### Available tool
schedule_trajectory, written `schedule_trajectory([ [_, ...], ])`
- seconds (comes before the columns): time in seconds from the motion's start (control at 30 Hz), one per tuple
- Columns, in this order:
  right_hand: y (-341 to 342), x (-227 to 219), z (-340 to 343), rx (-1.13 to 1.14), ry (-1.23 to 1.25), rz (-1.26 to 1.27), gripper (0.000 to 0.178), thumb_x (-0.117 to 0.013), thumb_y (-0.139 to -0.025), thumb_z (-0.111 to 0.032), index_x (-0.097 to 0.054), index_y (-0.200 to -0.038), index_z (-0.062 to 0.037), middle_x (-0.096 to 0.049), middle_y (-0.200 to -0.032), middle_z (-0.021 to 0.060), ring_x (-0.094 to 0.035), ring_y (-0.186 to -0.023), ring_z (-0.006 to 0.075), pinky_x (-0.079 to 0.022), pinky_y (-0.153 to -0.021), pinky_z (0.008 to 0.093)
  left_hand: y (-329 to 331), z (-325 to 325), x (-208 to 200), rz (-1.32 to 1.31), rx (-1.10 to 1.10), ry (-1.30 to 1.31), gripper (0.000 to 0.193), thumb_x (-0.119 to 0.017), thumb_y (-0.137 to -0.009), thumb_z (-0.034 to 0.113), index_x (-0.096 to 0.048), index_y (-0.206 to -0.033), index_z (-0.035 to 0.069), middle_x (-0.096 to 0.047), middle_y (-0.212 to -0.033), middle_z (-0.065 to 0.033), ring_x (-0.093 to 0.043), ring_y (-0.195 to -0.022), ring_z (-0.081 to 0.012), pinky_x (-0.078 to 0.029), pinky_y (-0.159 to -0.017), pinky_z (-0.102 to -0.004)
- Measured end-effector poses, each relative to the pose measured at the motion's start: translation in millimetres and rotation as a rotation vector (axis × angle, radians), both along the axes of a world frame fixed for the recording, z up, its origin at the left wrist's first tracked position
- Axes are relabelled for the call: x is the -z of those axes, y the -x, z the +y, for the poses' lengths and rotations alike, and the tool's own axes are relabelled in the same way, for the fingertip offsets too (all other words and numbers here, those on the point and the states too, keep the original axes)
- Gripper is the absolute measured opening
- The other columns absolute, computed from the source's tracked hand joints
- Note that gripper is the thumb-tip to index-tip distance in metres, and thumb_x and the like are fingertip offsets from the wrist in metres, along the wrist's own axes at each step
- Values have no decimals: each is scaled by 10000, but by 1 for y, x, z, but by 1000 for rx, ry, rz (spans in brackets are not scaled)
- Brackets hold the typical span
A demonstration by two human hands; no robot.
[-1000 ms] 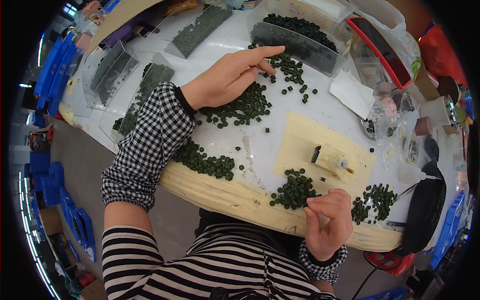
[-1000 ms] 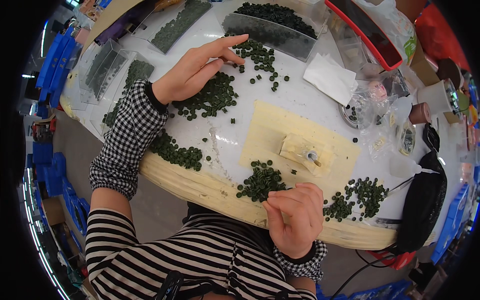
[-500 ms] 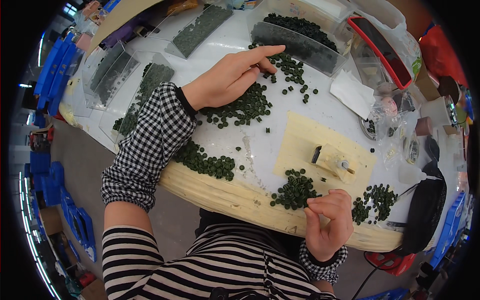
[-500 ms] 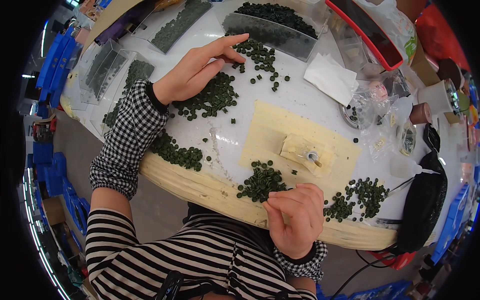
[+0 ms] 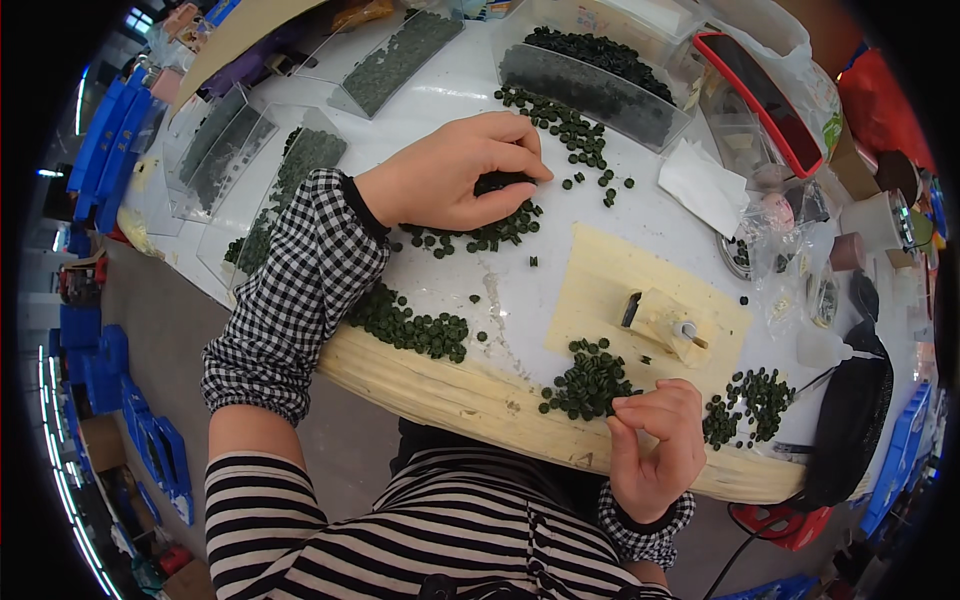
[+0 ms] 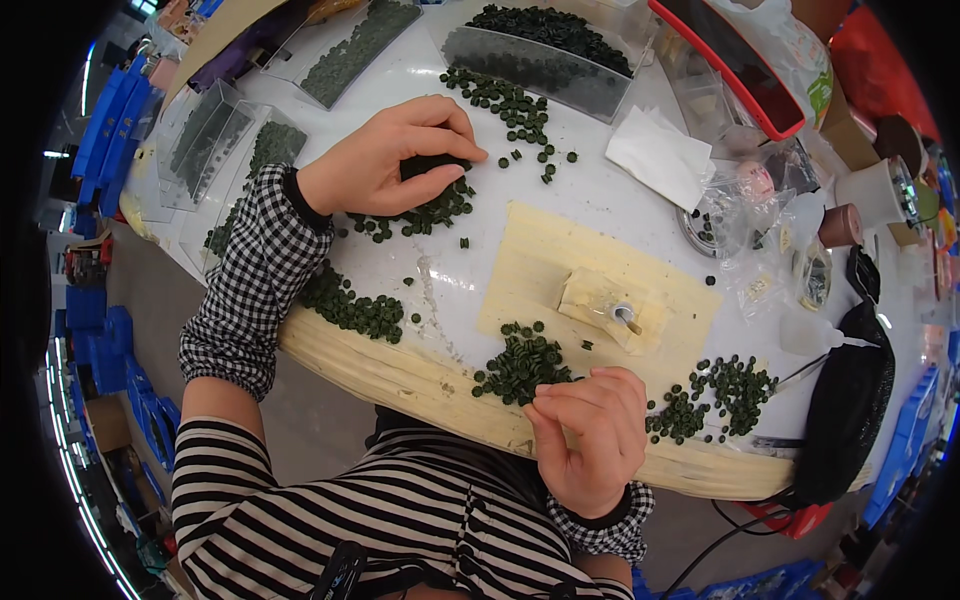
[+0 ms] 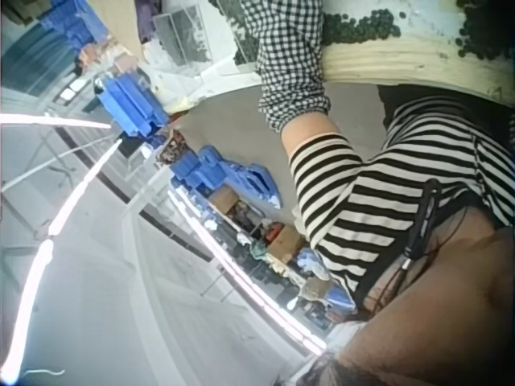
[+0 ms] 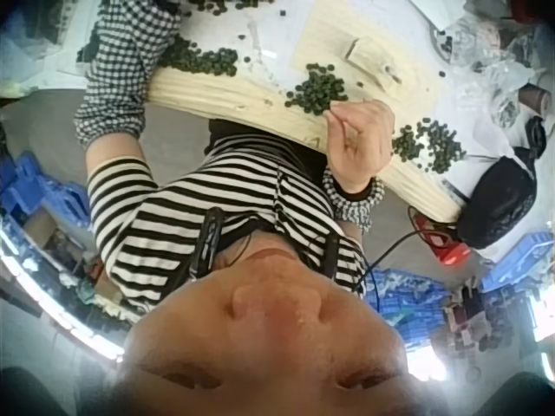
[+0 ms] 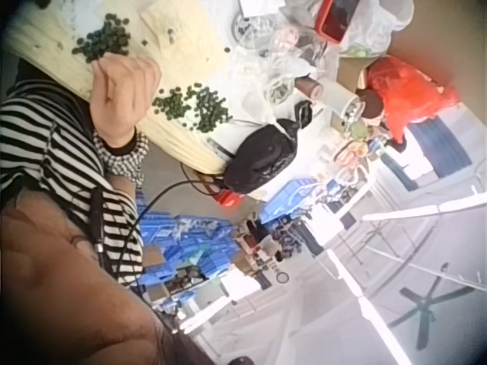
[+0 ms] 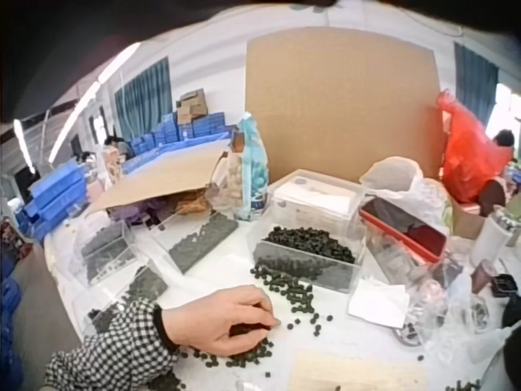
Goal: Sort small green plastic toy components on a workbench.
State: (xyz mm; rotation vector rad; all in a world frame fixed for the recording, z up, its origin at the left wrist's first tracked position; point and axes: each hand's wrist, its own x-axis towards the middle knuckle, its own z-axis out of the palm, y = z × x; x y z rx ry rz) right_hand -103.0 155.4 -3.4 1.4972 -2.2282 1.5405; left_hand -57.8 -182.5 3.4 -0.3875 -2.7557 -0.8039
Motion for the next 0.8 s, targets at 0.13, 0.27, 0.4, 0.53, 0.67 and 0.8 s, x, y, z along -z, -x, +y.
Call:
schedule_trajectory([
  [0.13, 0, -1, 0, -1, -1, 4, 183, -794, -775, -32, -649, -875, -84, -709, -819, 48, -639, -750, 227, -506, -827, 431, -1, 0, -7, -54, 22, -36, 209, -626, -936, 103, -675, -1104, -13, -642, -1047, -144, -610, -988, -290, -503, -870, -362],
  [0.27, 0, -1, 0, -13, -6, 11, 192, -797, -764, -24, -649, -871, -83, -709, -820, 52, -641, -753, 231, -504, -825, 429, 4, 5, -5, -1, -4, -77, 327, -518, -1032, 279, -626, -1159, -2, -641, -1213, -190, -603, -1136, -342, -479, -960, -398],
  [0.4, 0, 0, -1, -21, -1, 10, 194, -798, -760, -22, -650, -869, -84, -709, -819, 52, -641, -753, 233, -503, -827, 427, 13, 15, -9, -45, -12, -143, 429, -385, -1074, 369, -549, -1204, -5, -614, -1013, -153, -598, -958, -315, -479, -863, -392],
  [0.53, 1, 0, 0, -21, 0, 10, 196, -800, -760, -23, -651, -871, -84, -708, -816, 51, -641, -752, 234, -502, -827, 424, 18, 15, -8, -65, 19, -113, 462, -334, -1082, 412, -530, -1145, -1, -587, -978, -139, -573, -923, -293, -462, -842, -377],
  [0.67, 2, 0, 0, -32, 2, 16, 199, -805, -761, -26, -651, -874, -83, -708, -816, 51, -641, -752, 235, -501, -827, 422, 18, 16, -9, -56, 44, -181, 474, -318, -1083, 431, -526, -1092, 6, -562, -930, -125, -554, -874, -275, -457, -817, -376],
  [0.8, 2, 1, 1, -31, -2, 21, 200, -807, -763, -30, -651, -877, -82, -708, -818, 51, -641, -755, 236, -501, -826, 422, 17, 16, -18, -170, 46, -212, 551, -290, -1073, 491, -519, -1116, -8, -593, -1055, -159, -569, -1106, -304, -445, -930, -385],
])
